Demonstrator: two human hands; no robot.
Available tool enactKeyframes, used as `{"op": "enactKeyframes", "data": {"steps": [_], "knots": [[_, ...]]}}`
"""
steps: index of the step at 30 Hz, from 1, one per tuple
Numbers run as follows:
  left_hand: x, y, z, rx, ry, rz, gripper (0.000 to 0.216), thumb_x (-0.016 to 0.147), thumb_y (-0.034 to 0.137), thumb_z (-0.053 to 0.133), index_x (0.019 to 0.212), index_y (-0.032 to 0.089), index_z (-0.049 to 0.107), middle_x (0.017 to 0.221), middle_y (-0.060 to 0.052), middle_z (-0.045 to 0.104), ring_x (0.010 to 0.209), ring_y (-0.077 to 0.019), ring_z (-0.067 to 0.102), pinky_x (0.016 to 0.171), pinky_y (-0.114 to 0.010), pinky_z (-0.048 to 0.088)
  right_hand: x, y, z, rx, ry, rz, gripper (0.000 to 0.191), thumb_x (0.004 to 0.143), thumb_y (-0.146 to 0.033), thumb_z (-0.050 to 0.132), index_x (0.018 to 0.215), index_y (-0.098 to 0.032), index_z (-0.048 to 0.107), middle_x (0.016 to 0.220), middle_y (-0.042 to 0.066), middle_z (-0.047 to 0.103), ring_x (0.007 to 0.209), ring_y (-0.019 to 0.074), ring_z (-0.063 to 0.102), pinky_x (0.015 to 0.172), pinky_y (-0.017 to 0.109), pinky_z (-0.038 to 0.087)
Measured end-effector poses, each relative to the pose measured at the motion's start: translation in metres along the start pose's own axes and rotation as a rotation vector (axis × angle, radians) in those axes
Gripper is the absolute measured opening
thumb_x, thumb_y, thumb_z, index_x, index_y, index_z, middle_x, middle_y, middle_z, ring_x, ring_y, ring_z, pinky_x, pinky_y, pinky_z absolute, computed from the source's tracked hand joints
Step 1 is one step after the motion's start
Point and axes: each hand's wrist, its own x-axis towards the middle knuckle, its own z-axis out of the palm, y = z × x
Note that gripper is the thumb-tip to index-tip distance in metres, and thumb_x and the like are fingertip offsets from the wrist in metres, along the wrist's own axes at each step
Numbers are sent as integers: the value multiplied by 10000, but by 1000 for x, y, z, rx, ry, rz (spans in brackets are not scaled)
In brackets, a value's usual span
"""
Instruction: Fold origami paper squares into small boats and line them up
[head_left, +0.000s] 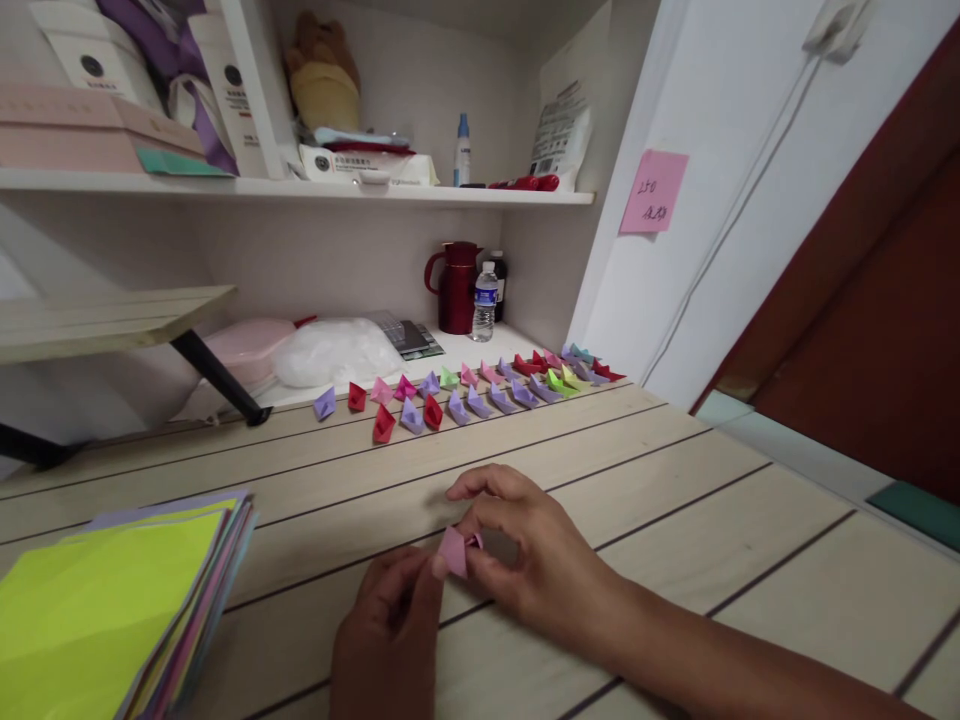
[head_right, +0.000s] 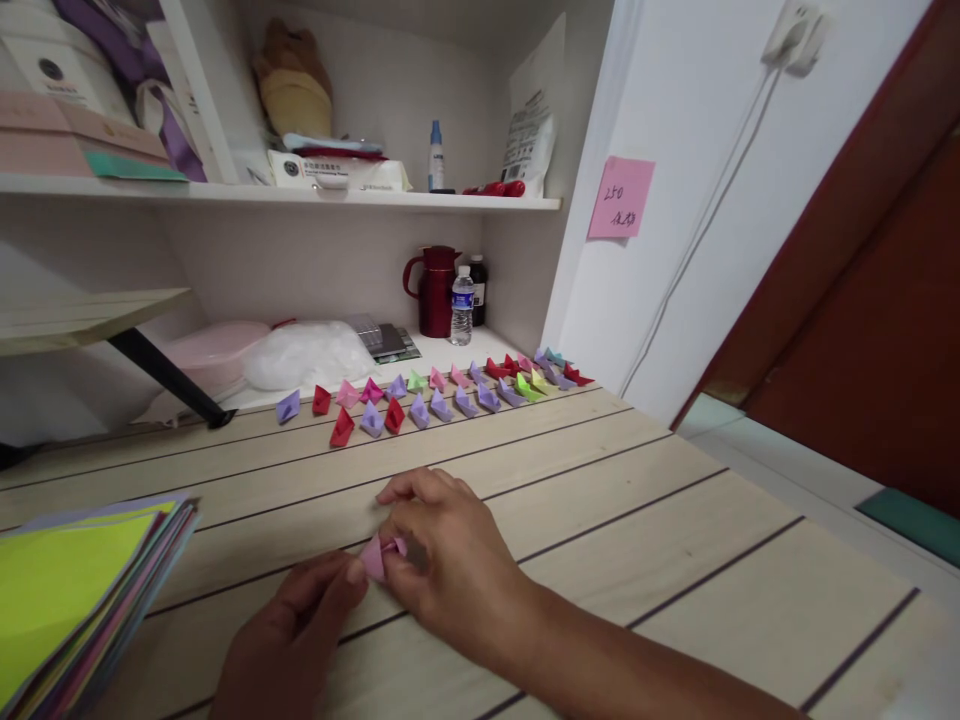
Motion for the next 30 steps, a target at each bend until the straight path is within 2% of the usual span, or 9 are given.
{"op": "enactKeyframes", "data": {"steps": [8, 10, 14, 16, 18, 21, 24, 30], "knots": [[0, -1, 2, 71, 36, 76, 223, 731, 445, 673, 736, 230, 730, 904, -34, 693, 838, -208, 644, 780, -296, 508, 2, 2, -5, -102, -105, 1, 206, 759, -28, 690, 742, -231, 726, 1090, 13, 705, 1023, 229, 619, 909, 408, 477], [3, -1, -1, 85, -14, 74, 232, 737, 454, 671, 768, 231, 727, 914, -31, 699, 861, -214, 644, 805, -305, 500, 2, 3, -4, -75, -96, 15, 233, 767, -9, 666, 730, -230, 730, 1117, 18, 693, 1045, 224, 612, 925, 402, 476], [12, -5, -10, 132, -210, 12, 319, 764, 521, 648, 848, 219, 705, 891, -40, 709, 875, -232, 640, 836, -345, 494, 1, 3, -2, 9, -41, 33, 257, 779, 19, 624, 721, -214, 716, 1155, 26, 671, 1066, 203, 602, 915, 366, 487], [14, -8, -9, 126, -216, 32, 344, 775, 540, 631, 863, 212, 681, 889, -49, 691, 874, -241, 640, 839, -375, 501, 2, 2, -2, -50, -8, -32, 216, 789, -1, 619, 742, -198, 696, 1143, 34, 682, 1052, 217, 599, 896, 389, 478], [11, -10, -4, 112, -75, 132, 355, 768, 536, 634, 914, 214, 656, 956, -58, 654, 895, -249, 631, 845, -413, 511, 3, 0, -4, -166, 30, -137, 165, 813, -43, 610, 764, -187, 674, 1127, 42, 699, 1036, 237, 593, 877, 424, 454], [6, -10, 5, 189, 120, 396, 372, 754, 479, 658, 1035, 237, 639, 1136, -76, 564, 1069, -279, 569, 958, -496, 473, 4, -1, -6, -303, 77, -276, 147, 860, -90, 578, 776, -184, 654, 1136, 45, 710, 1055, 250, 581, 866, 443, 414], [3, -9, 9, 315, 131, 556, 293, 775, 416, 647, 1026, 264, 654, 1192, -72, 512, 1175, -286, 512, 1030, -525, 433, 4, -1, -6, -371, 97, -365, 161, 887, -109, 561, 769, -185, 639, 1138, 47, 716, 1078, 248, 574, 877, 445, 390], [5, -14, 6, 360, 32, 626, 192, 847, 305, 585, 1030, 283, 638, 1184, -57, 535, 1144, -235, 545, 991, -459, 478, 1, 0, -2, -339, 10, -354, 103, 849, -130, 605, 780, -197, 644, 1131, 21, 713, 1106, 237, 559, 923, 435, 375]]}}
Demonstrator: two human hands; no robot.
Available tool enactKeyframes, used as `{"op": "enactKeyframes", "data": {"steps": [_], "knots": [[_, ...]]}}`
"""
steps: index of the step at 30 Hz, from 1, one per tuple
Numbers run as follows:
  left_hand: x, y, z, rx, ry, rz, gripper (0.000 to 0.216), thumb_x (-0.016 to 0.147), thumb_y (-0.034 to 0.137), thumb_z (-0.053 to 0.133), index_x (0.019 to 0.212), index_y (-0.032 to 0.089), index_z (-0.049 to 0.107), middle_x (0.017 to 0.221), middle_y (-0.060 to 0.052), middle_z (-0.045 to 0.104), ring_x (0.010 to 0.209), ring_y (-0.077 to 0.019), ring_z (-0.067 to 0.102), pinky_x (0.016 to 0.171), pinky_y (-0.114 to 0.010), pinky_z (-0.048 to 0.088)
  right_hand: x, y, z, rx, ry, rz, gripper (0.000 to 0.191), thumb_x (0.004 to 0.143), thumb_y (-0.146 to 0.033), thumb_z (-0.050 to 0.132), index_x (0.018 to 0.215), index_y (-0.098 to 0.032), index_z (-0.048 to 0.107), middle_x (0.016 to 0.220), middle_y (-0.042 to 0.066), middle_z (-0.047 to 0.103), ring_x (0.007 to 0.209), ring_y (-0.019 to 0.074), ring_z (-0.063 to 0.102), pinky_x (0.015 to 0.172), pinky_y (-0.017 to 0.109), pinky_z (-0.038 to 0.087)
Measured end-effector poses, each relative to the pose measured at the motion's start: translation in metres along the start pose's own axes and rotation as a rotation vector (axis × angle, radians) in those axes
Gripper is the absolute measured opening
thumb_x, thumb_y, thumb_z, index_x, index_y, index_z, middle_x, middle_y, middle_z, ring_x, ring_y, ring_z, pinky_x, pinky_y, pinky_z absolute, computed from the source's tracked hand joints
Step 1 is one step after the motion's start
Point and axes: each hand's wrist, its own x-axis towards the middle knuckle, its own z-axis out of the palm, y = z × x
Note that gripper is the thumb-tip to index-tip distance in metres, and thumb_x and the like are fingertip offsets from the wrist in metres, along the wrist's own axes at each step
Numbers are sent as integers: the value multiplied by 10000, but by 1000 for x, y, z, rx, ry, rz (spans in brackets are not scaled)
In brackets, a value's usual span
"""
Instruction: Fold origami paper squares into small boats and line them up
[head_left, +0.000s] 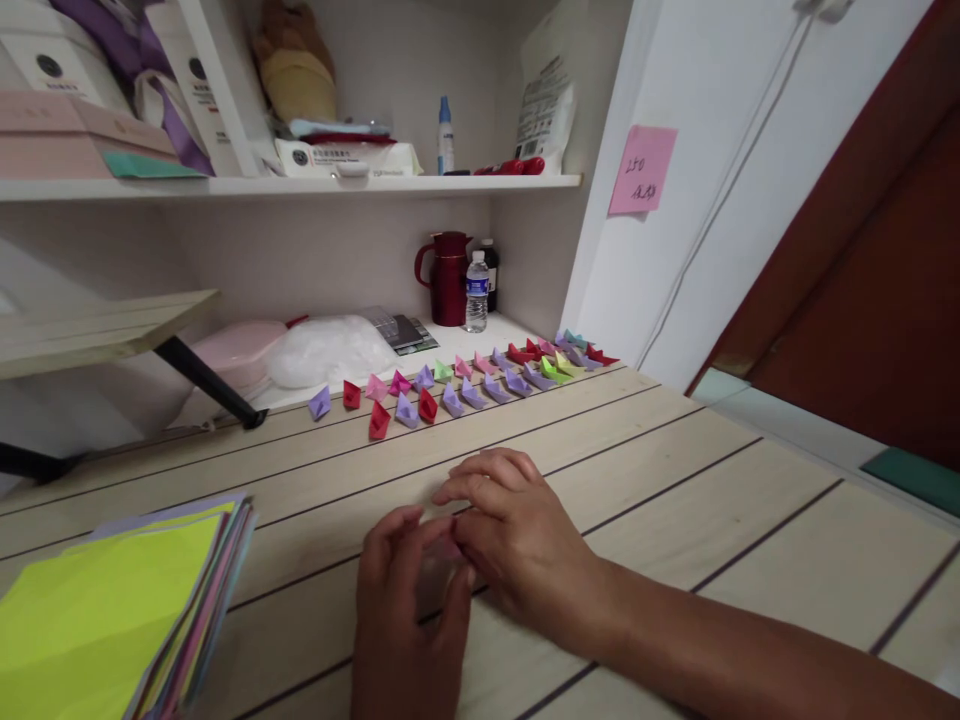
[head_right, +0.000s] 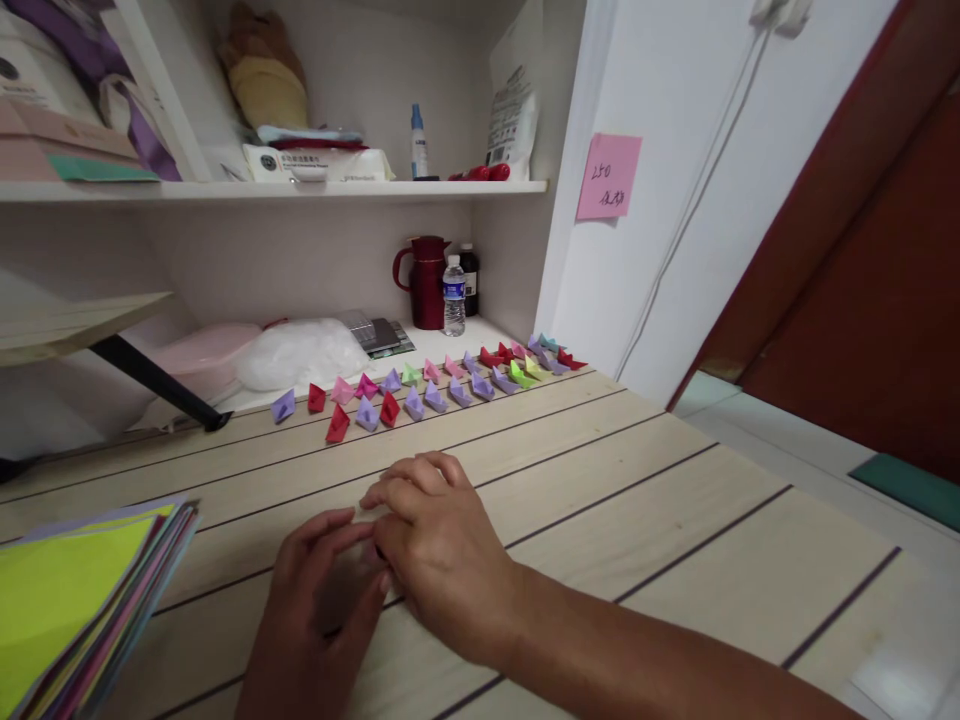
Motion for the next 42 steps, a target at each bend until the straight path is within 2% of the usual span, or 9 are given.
{"op": "enactKeyframes", "data": {"steps": [5, 12, 17, 21, 25, 30, 34, 38, 42], "knots": [[6, 1, -9, 1, -122, 55, 132, 854, 249, 577, 974, 288, 615, 1016, -14, 649, 982, -201, 630, 871, -373, 510, 0, -1, -3, 42, -32, 84, 112, 854, -140, 614, 784, -208, 670, 1142, 21, 713, 1100, 240, 555, 912, 435, 385], [9, 11, -10, 2, -73, 24, 105, 804, 202, 577, 882, 271, 591, 916, 11, 666, 890, -184, 640, 815, -322, 489, -1, -4, -4, 69, -93, 127, 95, 808, -123, 640, 764, -206, 654, 1202, 2, 683, 1139, 245, 534, 933, 441, 374], [5, 13, -9, -39, -79, -70, 83, 784, 234, 572, 855, 262, 606, 893, -3, 679, 873, -200, 639, 814, -336, 482, -1, -3, -4, 62, -94, 129, 108, 807, -119, 642, 734, -196, 625, 1227, -7, 672, 1142, 244, 534, 928, 445, 372], [4, 19, -7, -54, 7, -190, 89, 777, 288, 557, 834, 265, 621, 857, -4, 687, 834, -209, 627, 789, -339, 454, 0, -2, -7, 44, -94, 120, 129, 854, -146, 622, 739, -202, 638, 1222, 19, 677, 1141, 257, 537, 929, 457, 382], [3, 22, -6, -78, -29, -215, 80, 765, 304, 574, 810, 267, 628, 826, 3, 689, 796, -203, 625, 763, -330, 456, 2, -3, -8, 29, -94, 95, 119, 863, -162, 631, 752, -203, 646, 1200, 26, 686, 1134, 262, 543, 932, 464, 388], [5, 25, -9, -156, 50, -344, 82, 780, 322, 578, 781, 258, 630, 788, 8, 679, 761, -189, 628, 755, -310, 448, 2, -2, -7, 18, -47, 53, 171, 885, -146, 600, 729, -201, 641, 1116, 47, 717, 1083, 262, 565, 910, 468, 396], [10, 21, -16, -220, 66, -450, 159, 813, 354, 579, 908, 254, 658, 867, 3, 701, 819, -190, 650, 776, -301, 463, 2, 1, -7, 25, -92, 69, 174, 844, -94, 615, 712, -207, 625, 1032, 29, 738, 1060, 255, 575, 904, 456, 396], [13, 9, -18, -233, -19, -366, 304, 835, 411, 611, 1101, 266, 634, 1082, -38, 677, 981, -211, 639, 879, -348, 476, 3, 2, -8, 17, -103, 60, 162, 851, -104, 626, 733, -212, 638, 996, 25, 737, 1045, 251, 580, 899, 457, 398], [9, 2, -9, -187, -74, -117, 343, 794, 316, 668, 1131, 298, 606, 1148, -42, 609, 1046, -219, 608, 922, -402, 498, 4, 5, -7, 4, -14, 42, 149, 884, -146, 619, 754, -213, 649, 1137, 53, 698, 1088, 262, 566, 916, 471, 412]]}}
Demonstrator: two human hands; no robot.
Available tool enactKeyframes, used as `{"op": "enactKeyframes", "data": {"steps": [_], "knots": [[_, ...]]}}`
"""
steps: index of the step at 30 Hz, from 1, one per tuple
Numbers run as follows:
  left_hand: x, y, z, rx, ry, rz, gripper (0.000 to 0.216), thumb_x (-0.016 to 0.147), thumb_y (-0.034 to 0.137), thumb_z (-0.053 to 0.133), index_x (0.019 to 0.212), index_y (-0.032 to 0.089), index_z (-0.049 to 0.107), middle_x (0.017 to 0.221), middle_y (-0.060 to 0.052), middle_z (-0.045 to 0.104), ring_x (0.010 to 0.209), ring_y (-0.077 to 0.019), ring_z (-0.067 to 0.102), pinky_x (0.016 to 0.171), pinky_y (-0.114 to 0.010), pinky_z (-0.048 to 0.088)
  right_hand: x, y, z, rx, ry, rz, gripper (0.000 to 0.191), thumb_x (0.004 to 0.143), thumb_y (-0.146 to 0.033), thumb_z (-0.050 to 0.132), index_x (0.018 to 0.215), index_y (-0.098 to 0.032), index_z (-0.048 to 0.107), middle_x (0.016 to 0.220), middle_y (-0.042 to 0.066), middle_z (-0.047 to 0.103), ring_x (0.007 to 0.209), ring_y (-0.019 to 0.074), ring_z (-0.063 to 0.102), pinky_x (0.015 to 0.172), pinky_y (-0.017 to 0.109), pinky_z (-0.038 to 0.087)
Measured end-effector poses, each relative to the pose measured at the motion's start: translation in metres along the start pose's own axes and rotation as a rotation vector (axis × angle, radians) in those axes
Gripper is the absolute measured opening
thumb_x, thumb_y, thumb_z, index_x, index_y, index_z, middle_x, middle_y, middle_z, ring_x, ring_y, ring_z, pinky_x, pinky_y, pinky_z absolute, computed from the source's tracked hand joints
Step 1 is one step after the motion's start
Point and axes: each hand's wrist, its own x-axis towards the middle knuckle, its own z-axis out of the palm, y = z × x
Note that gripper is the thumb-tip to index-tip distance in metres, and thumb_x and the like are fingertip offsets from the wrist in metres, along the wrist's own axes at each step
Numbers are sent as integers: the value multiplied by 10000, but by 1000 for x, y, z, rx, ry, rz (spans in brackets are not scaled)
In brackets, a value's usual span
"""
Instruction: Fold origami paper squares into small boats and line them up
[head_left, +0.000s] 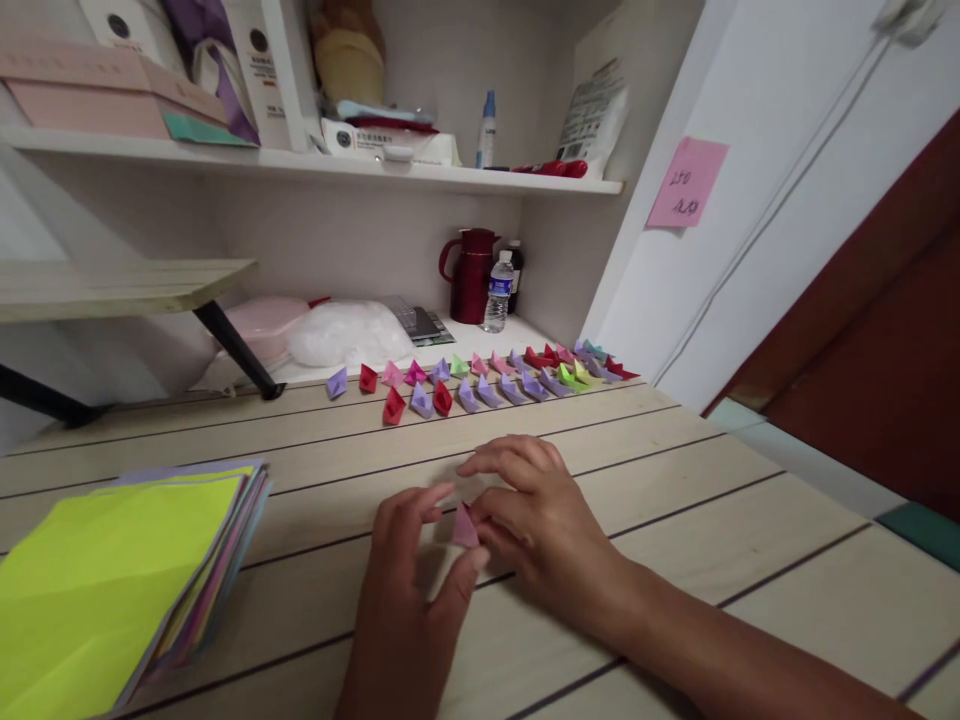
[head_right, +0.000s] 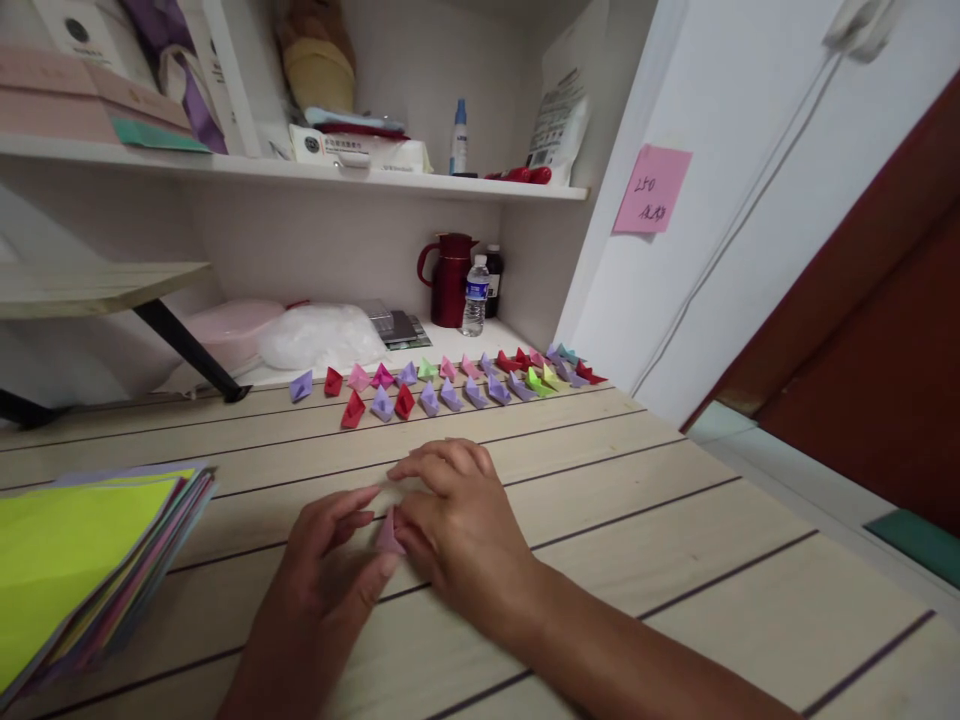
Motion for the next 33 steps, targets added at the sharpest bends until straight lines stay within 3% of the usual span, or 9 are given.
{"op": "enactKeyframes", "data": {"steps": [5, 8, 11, 14, 16, 22, 25, 30, 33], "knots": [[-5, -3, 7, 144, 120, 216, 328, 768, 118, 601, 1036, 308, 604, 1170, -40, 541, 1146, -221, 559, 978, -418, 486, -2, 2, 1, -23, 105, -127, 174, 894, -138, 605, 749, -228, 641, 1229, 40, 639, 1156, 257, 551, 990, 505, 411], [-6, 0, 6, 74, 216, 242, 314, 737, 140, 649, 1006, 288, 581, 1200, -56, 539, 1212, -250, 524, 1010, -437, 462, -3, -1, -1, -73, 166, -210, 188, 904, -113, 589, 797, -257, 643, 1176, 9, 670, 1148, 228, 575, 1052, 516, 388], [-6, 8, 4, -202, 227, 60, 177, 832, 337, 621, 989, 269, 577, 1270, -69, 547, 1258, -269, 503, 1067, -471, 401, -2, -5, -4, -138, 231, -302, 185, 888, -88, 628, 841, -267, 635, 1077, -10, 728, 1106, 204, 622, 1066, 479, 405], [-5, 16, 4, -429, 179, -237, 291, 895, 476, 514, 1060, 248, 587, 1280, -94, 600, 1245, -274, 535, 1087, -495, 366, 0, -8, -5, -150, 195, -331, 204, 882, -94, 657, 961, -280, 634, 1012, -31, 770, 1052, 180, 667, 1070, 434, 421], [-3, 17, 4, -508, 111, -352, 379, 843, 487, 569, 1118, 228, 589, 1225, -108, 653, 1192, -278, 585, 1025, -469, 435, 0, -9, -3, -105, 146, -317, 249, 910, -118, 632, 1082, -297, 607, 1009, -47, 780, 1034, 165, 683, 1075, 412, 418], [1, 3, 1, -537, -37, -479, 386, 677, 339, 698, 1027, 195, 625, 960, -84, 733, 890, -230, 689, 788, -360, 544, 0, -9, 1, -49, 57, -271, 310, 954, -180, 590, 1245, -268, 528, 1034, -17, 773, 1038, 155, 685, 1086, 373, 400], [3, -4, 3, -603, -72, -531, 351, 641, 314, 666, 965, 181, 631, 929, -84, 733, 856, -224, 686, 725, -335, 541, 0, -11, 3, -49, 31, -306, 326, 929, -151, 622, 1234, -241, 548, 1066, -12, 771, 1067, 136, 669, 1129, 342, 358], [8, -9, 0, -501, -55, -604, 234, 587, 212, 635, 815, 184, 598, 747, -19, 696, 695, -170, 639, 631, -283, 484, 1, -17, 7, -45, 29, -418, 271, 888, -123, 676, 1141, -193, 608, 1009, -20, 788, 1047, 117, 675, 1168, 300, 319], [10, -6, -8, -517, -135, -626, 230, 576, 175, 651, 797, 190, 590, 691, 4, 675, 644, -162, 627, 598, -279, 476, 2, -17, 8, -55, 15, -415, 231, 903, -131, 656, 1117, -212, 623, 1025, -26, 786, 1049, 115, 678, 1162, 298, 329]]}}
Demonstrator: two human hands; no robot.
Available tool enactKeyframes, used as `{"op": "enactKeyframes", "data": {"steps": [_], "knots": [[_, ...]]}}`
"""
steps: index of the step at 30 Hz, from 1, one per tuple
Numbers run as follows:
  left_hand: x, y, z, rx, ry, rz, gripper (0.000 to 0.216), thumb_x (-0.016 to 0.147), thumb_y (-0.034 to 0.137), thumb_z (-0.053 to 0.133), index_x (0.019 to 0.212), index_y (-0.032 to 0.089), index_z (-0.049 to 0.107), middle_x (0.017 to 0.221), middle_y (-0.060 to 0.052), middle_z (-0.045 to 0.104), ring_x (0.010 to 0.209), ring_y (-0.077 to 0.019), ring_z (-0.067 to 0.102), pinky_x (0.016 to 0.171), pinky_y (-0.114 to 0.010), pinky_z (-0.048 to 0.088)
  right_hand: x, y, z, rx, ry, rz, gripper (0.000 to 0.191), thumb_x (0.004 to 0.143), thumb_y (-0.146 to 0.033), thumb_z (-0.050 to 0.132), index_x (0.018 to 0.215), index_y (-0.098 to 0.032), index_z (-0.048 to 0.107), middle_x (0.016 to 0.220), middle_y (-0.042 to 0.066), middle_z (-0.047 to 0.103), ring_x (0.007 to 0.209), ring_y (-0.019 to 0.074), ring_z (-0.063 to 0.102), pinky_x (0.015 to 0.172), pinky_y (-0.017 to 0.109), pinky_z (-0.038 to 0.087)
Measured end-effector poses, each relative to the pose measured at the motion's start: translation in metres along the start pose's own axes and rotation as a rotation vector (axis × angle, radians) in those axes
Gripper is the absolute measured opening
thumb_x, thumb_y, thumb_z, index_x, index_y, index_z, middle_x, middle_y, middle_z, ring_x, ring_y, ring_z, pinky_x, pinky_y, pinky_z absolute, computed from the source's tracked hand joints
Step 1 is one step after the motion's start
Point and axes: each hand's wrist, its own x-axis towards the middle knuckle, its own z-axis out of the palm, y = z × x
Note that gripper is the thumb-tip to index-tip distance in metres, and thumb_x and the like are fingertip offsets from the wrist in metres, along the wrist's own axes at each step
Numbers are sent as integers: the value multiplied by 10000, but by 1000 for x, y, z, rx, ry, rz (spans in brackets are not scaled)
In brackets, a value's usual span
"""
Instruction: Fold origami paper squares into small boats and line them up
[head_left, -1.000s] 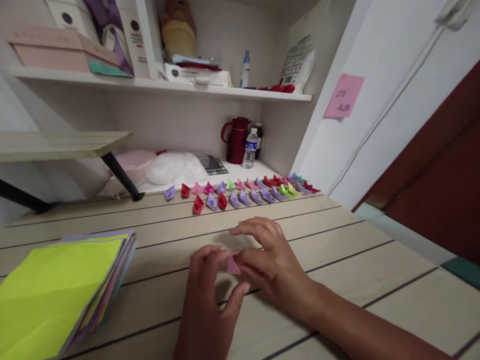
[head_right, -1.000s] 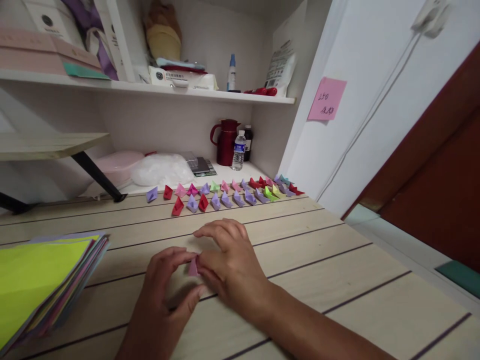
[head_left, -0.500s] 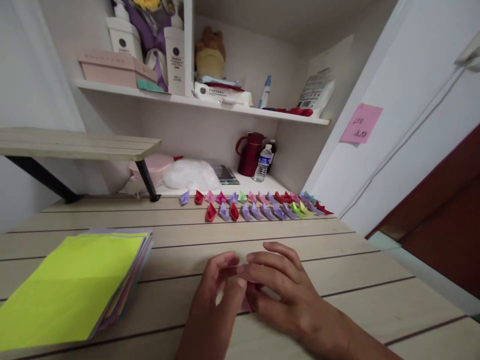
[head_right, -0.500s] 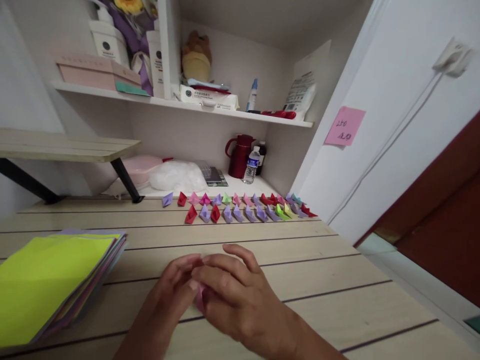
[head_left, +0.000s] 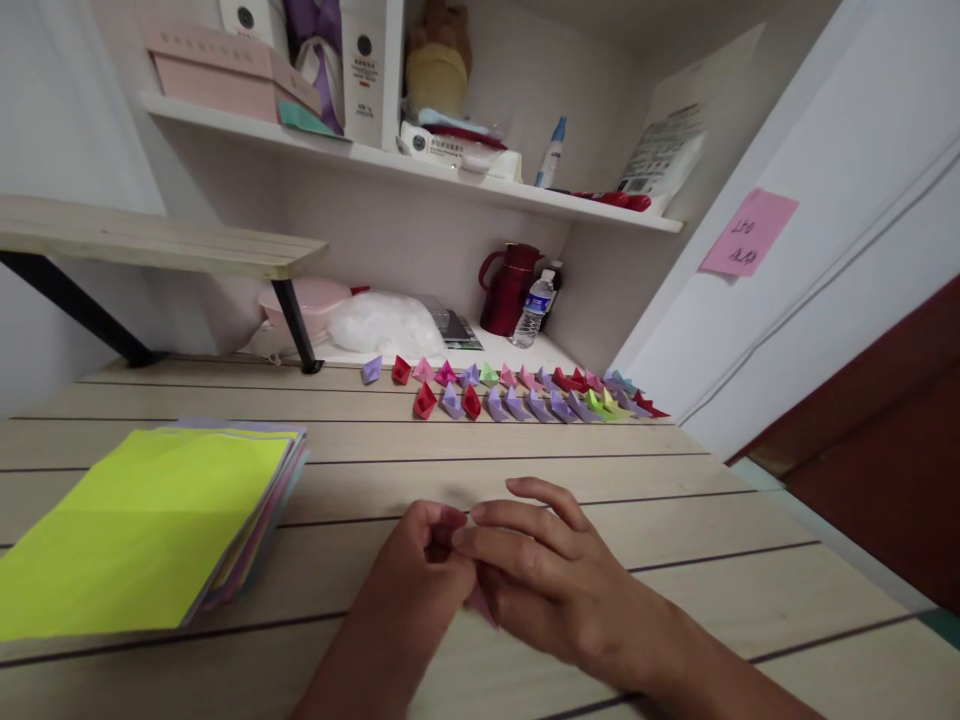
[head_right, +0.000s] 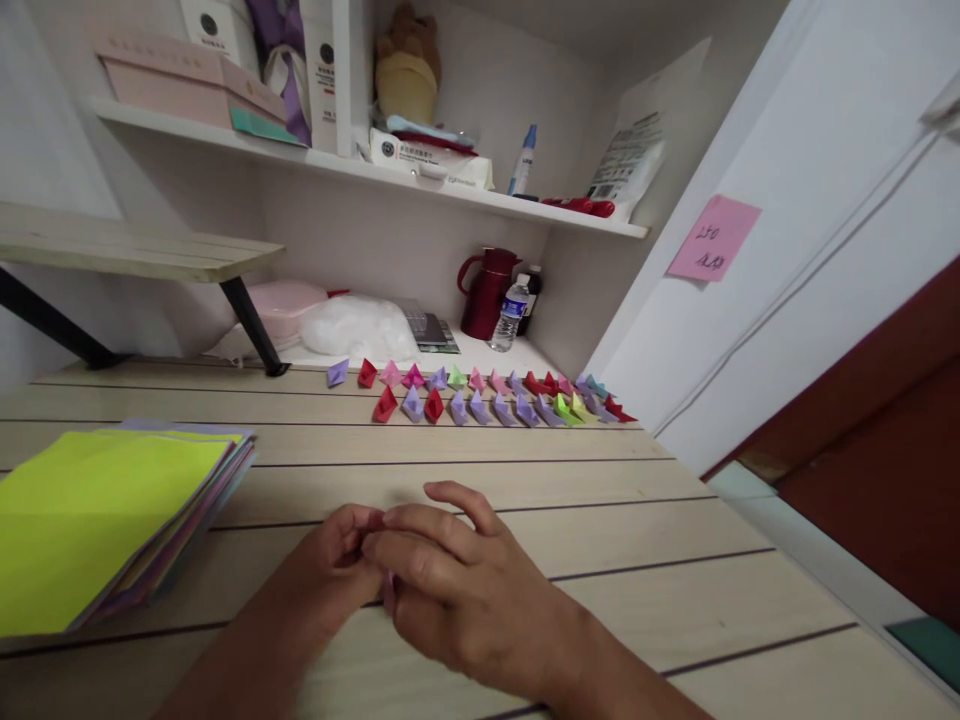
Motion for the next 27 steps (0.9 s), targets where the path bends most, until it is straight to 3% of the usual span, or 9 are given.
{"op": "enactKeyframes", "data": {"steps": [4, 8, 12, 18, 21, 25, 27], "knots": [[-5, 7, -2, 51, -96, 3, 206, 596, 175, 665, 783, 193, 579, 645, 32, 649, 625, -152, 632, 577, -255, 460, -1, 2, -2, 11, -33, 28, 232, 954, -180, 589, 1185, -193, 595, 1064, -2, 781, 1067, 113, 672, 1164, 291, 321], [-5, 8, 1, 218, -48, 59, 97, 652, 154, 598, 728, 206, 565, 597, 50, 620, 561, -133, 598, 498, -224, 384, -1, 1, -3, 28, -60, 16, 274, 932, -145, 597, 1203, -182, 582, 1075, 9, 779, 1085, 110, 663, 1173, 300, 303], [-7, 11, 0, 400, -9, 70, 150, 634, 101, 535, 709, 215, 598, 611, 36, 656, 569, -145, 612, 524, -233, 415, 0, -3, -4, 44, -76, 18, 246, 932, -145, 598, 1175, -184, 589, 1123, 27, 765, 1096, 104, 660, 1179, 294, 287], [-14, 14, 1, 595, 12, 149, 153, 657, 188, 530, 527, 242, 591, 562, 14, 660, 576, -183, 625, 523, -257, 409, -5, -2, -2, 127, -121, 32, 354, 935, -140, 589, 1277, -210, 533, 1103, 6, 759, 1133, 110, 641, 1181, 300, 271], [-12, 14, 0, 648, -9, 166, 179, 701, 255, 530, 547, 245, 621, 565, 11, 649, 576, -187, 603, 541, -273, 404, -7, 2, 0, 184, -88, 137, 341, 936, -177, 597, 1271, -225, 556, 1141, 30, 723, 1111, 142, 635, 1135, 342, 328], [-6, 14, -4, 608, -97, 250, 370, 839, 427, 464, 553, 236, 601, 672, -10, 655, 709, -198, 619, 692, -303, 464, -9, 11, -2, 286, -74, 275, 59, 903, -226, 674, 911, -271, 710, 1198, 31, 662, 1157, 222, 573, 1011, 401, 410], [-6, 14, -5, 562, -130, 307, 403, 897, 480, 414, 665, 236, 635, 785, -19, 674, 821, -204, 633, 795, -315, 474, -9, 15, -5, 307, -94, 322, 155, 881, -196, 700, 737, -252, 708, 1238, 33, 630, 1189, 246, 539, 987, 420, 409]]}}
